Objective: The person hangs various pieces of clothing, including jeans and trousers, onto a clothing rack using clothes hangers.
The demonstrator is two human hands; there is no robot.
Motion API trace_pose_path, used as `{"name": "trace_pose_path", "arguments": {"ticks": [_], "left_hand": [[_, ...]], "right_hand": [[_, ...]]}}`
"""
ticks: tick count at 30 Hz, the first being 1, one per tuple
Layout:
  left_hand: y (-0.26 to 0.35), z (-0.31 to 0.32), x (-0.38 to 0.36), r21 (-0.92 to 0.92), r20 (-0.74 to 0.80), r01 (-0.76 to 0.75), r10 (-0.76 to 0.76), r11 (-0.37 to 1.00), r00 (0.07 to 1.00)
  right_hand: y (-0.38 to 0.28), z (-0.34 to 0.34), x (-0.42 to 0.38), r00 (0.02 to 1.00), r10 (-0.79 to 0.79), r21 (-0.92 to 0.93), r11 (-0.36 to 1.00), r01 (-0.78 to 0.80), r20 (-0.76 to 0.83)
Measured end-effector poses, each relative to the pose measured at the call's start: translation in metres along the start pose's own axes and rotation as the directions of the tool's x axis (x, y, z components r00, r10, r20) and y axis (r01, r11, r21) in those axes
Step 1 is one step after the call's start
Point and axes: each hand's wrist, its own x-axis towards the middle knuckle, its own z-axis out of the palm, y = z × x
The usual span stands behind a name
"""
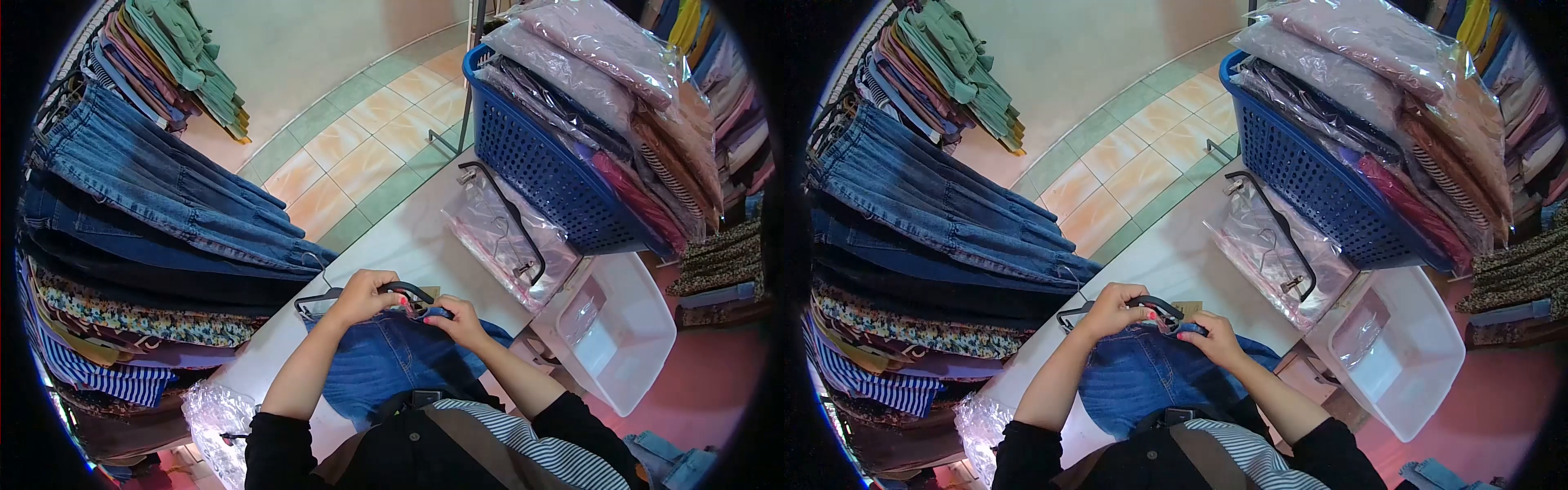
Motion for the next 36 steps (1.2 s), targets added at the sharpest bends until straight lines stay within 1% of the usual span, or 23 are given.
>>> {"name": "trace_pose_path", "arguments": {"ticks": [4,7,10,13,16,19,22,25,31,34,36], "left_hand": [[-0.003,0.002,-0.001,-0.066,0.014,-0.001,0.002,0.998,1.0],[0.0,0.001,-0.002,0.006,0.004,-0.004,0.004,1.0,1.0],[0.002,-0.001,0.0,0.113,-0.038,0.03,-0.026,0.993,0.999],[0.0,0.001,0.001,0.082,-0.031,0.004,-0.001,0.997,1.0],[0.004,0.008,-0.001,0.019,0.002,0.018,-0.018,1.0,1.0],[0.002,0.007,0.001,0.081,-0.008,0.006,-0.005,0.997,1.0],[0.003,0.009,0.003,0.082,0.02,0.059,-0.061,0.995,0.998],[-0.004,0.012,0.006,0.082,0.023,0.002,-0.004,0.997,1.0],[0.006,0.008,0.006,0.259,0.017,-0.046,0.043,0.965,0.999],[0.006,0.009,0.003,0.317,0.069,-0.157,0.142,0.935,0.987],[0.009,0.018,-0.005,0.235,-0.063,-0.179,0.199,0.955,0.978]], "right_hand": [[0.001,0.003,0.001,0.999,0.029,0.014,1.0,-0.028,-0.043],[0.0,0.006,0.0,0.997,-0.033,0.008,0.999,0.034,-0.07],[-0.005,0.006,-0.001,0.99,-0.093,0.02,0.995,0.096,-0.11],[-0.004,0.01,-0.003,0.982,-0.122,-0.027,0.993,0.119,-0.144],[0.001,0.009,-0.004,0.989,-0.079,-0.041,0.996,0.074,-0.125],[-0.004,0.012,-0.005,0.984,-0.022,0.027,0.999,0.027,-0.175],[-0.001,0.012,-0.006,0.979,-0.009,0.02,1.0,0.013,-0.205],[0.003,0.011,-0.006,0.983,0.022,0.033,0.999,-0.016,-0.18],[-0.01,-0.003,0.001,0.987,0.156,0.018,0.988,-0.156,-0.028],[-0.014,0.002,0.016,0.989,-0.022,0.156,0.987,0.045,-0.146],[-0.022,-0.003,0.027,0.998,-0.064,0.044,0.997,0.065,-0.027]]}}
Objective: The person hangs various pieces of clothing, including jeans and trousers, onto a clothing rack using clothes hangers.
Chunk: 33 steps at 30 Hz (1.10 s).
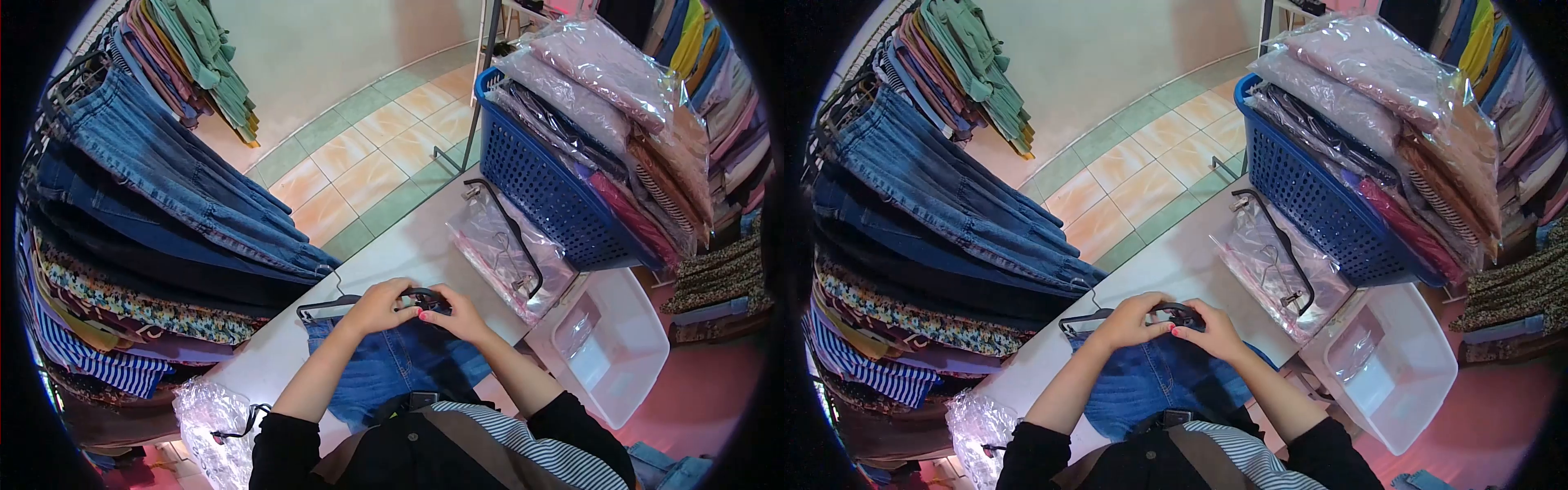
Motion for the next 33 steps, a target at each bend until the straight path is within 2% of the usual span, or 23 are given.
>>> {"name": "trace_pose_path", "arguments": {"ticks": [1,4,5,7,9,10,11,13,16,19,22,25,27,28,29,32,33], "left_hand": [[0.003,0.002,-0.006,-0.039,-0.073,-0.013,0.01,0.999,0.997],[0.004,0.0,-0.033,0.422,-0.315,-0.055,0.204,0.905,0.927],[-0.005,0.003,-0.051,0.321,-0.364,0.017,0.106,0.947,0.925],[-0.025,0.01,-0.098,0.299,-0.479,0.091,0.066,0.95,0.875],[-0.043,0.027,-0.154,0.318,-0.617,0.269,-0.017,0.909,0.787],[-0.054,0.039,-0.183,0.325,-0.674,0.401,-0.088,0.857,0.733],[-0.064,0.052,-0.211,0.316,-0.73,0.523,-0.15,0.791,0.667],[-0.084,0.082,-0.267,0.227,-0.777,0.762,-0.359,0.607,0.517],[-0.083,0.104,-0.315,0.076,-0.73,0.893,-0.585,0.445,0.353],[-0.097,0.108,-0.333,-0.286,-0.412,0.798,-0.82,0.531,0.398],[-0.093,0.101,-0.323,0.011,-0.272,0.833,-0.8,0.554,0.535],[-0.112,0.111,-0.313,0.018,-0.181,0.763,-0.749,0.646,0.638],[-0.122,0.126,-0.308,-0.253,-0.149,0.625,-0.669,0.738,0.729],[-0.122,0.131,-0.306,-0.379,-0.149,0.536,-0.621,0.754,0.769],[-0.121,0.136,-0.303,-0.507,-0.072,0.473,-0.582,0.721,0.81],[-0.099,0.144,-0.291,-0.704,-0.086,0.31,-0.509,0.639,0.856],[-0.091,0.145,-0.287,-0.705,-0.112,0.261,-0.467,0.66,0.877]], "right_hand": [[-0.005,0.0,0.005,0.998,-0.017,-0.054,0.998,0.02,0.061],[0.006,0.005,0.02,0.987,0.059,-0.205,0.978,-0.027,0.153],[0.011,0.006,0.024,0.981,0.077,-0.195,0.98,-0.042,0.177],[0.018,0.008,0.03,0.968,0.111,-0.173,0.982,-0.072,0.225],[0.008,0.012,0.031,0.951,0.142,-0.059,0.99,-0.131,0.273],[0.001,0.015,0.029,0.941,0.161,-0.006,0.986,-0.167,0.297],[-0.016,0.014,0.027,0.929,0.185,-0.068,0.983,-0.172,0.322],[-0.01,0.022,0.021,0.938,0.139,-0.041,0.99,-0.133,0.318],[-0.021,0.028,0.008,0.95,0.09,-0.08,0.994,-0.07,0.298],[-0.041,0.026,-0.007,0.977,0.041,-0.102,0.995,-0.021,0.208],[-0.075,0.012,-0.026,0.991,0.046,-0.137,0.99,-0.028,0.127],[-0.09,-0.008,-0.05,0.998,-0.017,-0.103,0.994,0.024,0.061],[-0.102,-0.029,-0.071,1.0,0.007,-0.097,0.995,-0.006,0.011],[-0.11,-0.037,-0.082,1.0,0.014,-0.089,0.996,-0.015,-0.016],[-0.119,-0.043,-0.095,0.998,-0.006,-0.028,1.0,0.004,-0.06],[-0.146,-0.072,-0.135,0.99,-0.036,-0.03,0.999,0.032,-0.137],[-0.147,-0.08,-0.146,0.982,-0.063,0.031,0.997,0.07,-0.179]]}}
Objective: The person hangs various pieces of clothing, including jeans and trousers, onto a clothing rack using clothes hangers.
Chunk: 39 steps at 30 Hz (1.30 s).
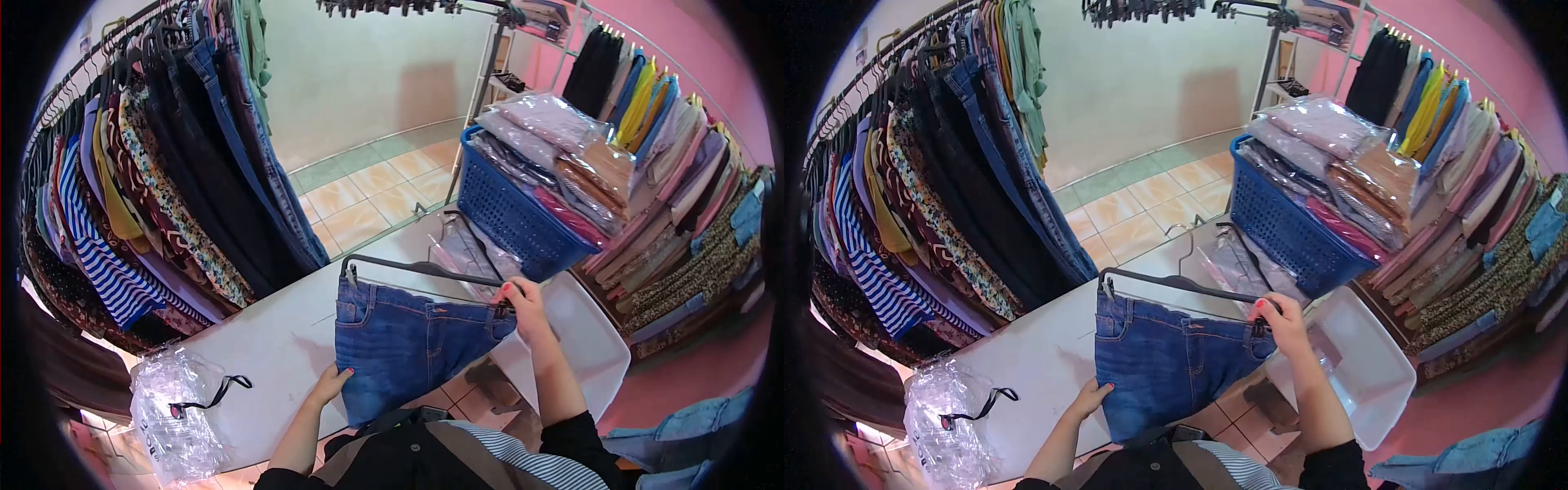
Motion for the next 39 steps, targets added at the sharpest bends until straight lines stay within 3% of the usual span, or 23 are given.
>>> {"name": "trace_pose_path", "arguments": {"ticks": [4,9,11,15,17,19,23,25,26,29,31,33,35,36,37,39], "left_hand": [[0.036,0.039,-0.002,0.037,-0.015,-0.138,0.138,0.99,0.99],[0.096,0.092,-0.002,0.016,-0.114,-0.304,0.304,0.952,0.946],[0.108,0.11,0.001,-0.207,-0.078,-0.376,0.367,0.903,0.927],[0.089,0.131,0.016,-0.135,0.106,-0.358,0.373,0.924,0.922],[0.058,0.148,0.026,-0.012,0.168,-0.256,0.254,0.967,0.953],[0.022,0.167,0.039,-0.027,0.239,-0.224,0.224,0.974,0.945],[-0.011,0.195,0.059,0.02,0.165,-0.251,0.244,0.968,0.956],[0.01,0.199,0.054,0.318,0.08,-0.334,0.326,0.887,0.942],[0.019,0.198,0.062,0.224,0.117,-0.25,0.229,0.942,0.966],[0.076,0.198,0.055,-0.042,0.128,0.02,-0.014,0.999,0.992],[0.082,0.176,0.086,0.057,0.239,-0.134,0.117,0.989,0.964],[0.102,0.157,0.106,0.009,0.273,-0.101,0.095,0.995,0.957],[0.182,0.158,0.064,-0.181,0.251,0.123,-0.075,0.976,0.965],[0.199,0.154,0.062,-0.116,0.274,0.09,-0.055,0.989,0.96],[0.211,0.143,0.064,-0.05,0.292,0.061,-0.044,0.997,0.955],[0.234,0.123,0.069,0.063,0.334,-0.009,-0.012,0.998,0.943]], "right_hand": [[-0.034,-0.046,-0.039,0.994,-0.066,0.045,0.996,0.07,-0.089],[-0.11,-0.086,-0.083,0.947,-0.296,-0.032,0.955,0.294,-0.128],[-0.143,-0.098,-0.099,0.917,-0.385,-0.018,0.923,0.385,-0.11],[-0.212,-0.11,-0.122,0.839,-0.526,-0.196,0.845,0.498,-0.135],[-0.245,-0.112,-0.125,0.792,-0.597,-0.267,0.789,0.553,-0.126],[-0.276,-0.111,-0.123,0.743,-0.66,-0.31,0.733,0.605,-0.112],[-0.327,-0.105,-0.111,0.724,-0.669,-0.309,0.733,0.606,-0.167],[-0.348,-0.098,-0.096,0.666,-0.729,-0.319,0.676,0.664,-0.159],[-0.357,-0.093,-0.086,0.702,-0.697,-0.208,0.716,0.667,-0.148],[-0.381,-0.065,-0.063,0.687,-0.701,-0.329,0.705,0.628,-0.191],[-0.385,-0.047,-0.032,0.67,-0.694,-0.412,0.709,0.572,-0.265],[-0.389,-0.019,0.001,0.537,-0.809,-0.526,0.573,0.629,-0.24],[-0.391,0.012,0.033,0.476,-0.853,-0.632,0.493,0.598,-0.215],[-0.391,0.03,0.048,0.518,-0.823,-0.598,0.542,0.59,-0.235],[-0.397,0.051,0.046,0.632,-0.742,-0.621,0.608,0.496,-0.222],[-0.386,0.085,0.091,0.61,-0.757,-0.623,0.599,0.503,-0.234]]}}
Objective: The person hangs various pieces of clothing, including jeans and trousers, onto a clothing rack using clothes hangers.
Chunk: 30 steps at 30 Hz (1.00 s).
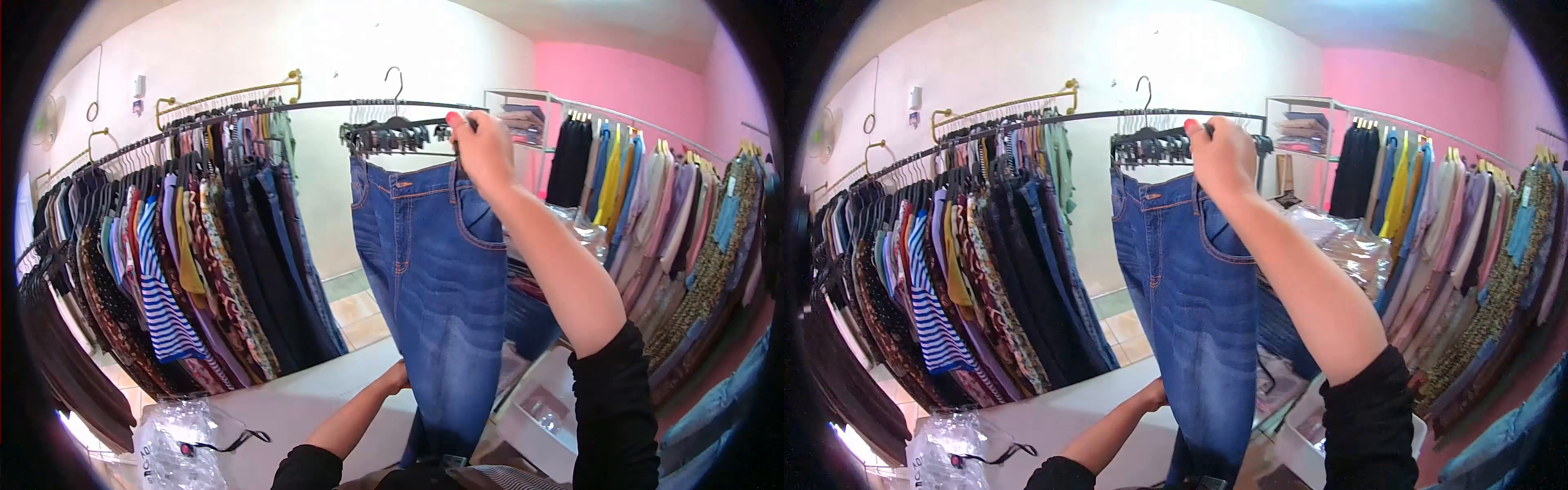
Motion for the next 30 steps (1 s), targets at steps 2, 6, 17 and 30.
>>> {"name": "trace_pose_path", "arguments": {"ticks": [2,6,17,30], "left_hand": [[0.025,-0.025,0.005,0.056,-0.002,-0.098,0.098,0.994,0.995],[0.1,-0.085,0.014,0.072,-0.143,-0.356,0.363,0.932,0.921],[0.0,-0.347,0.104,0.965,-0.215,0.076,0.587,0.251,0.781],[-0.237,-0.175,-0.151,0.694,-0.72,0.563,0.419,0.449,0.553]], "right_hand": [[0.003,0.048,0.006,1.0,0.029,-0.051,0.998,-0.028,0.004],[-0.01,0.116,0.007,0.997,0.073,-0.017,0.997,-0.073,-0.004],[0.002,0.274,0.032,0.997,0.036,-0.045,0.998,-0.038,-0.064],[0.031,0.42,0.089,0.986,0.024,-0.026,0.999,-0.028,-0.164]]}}
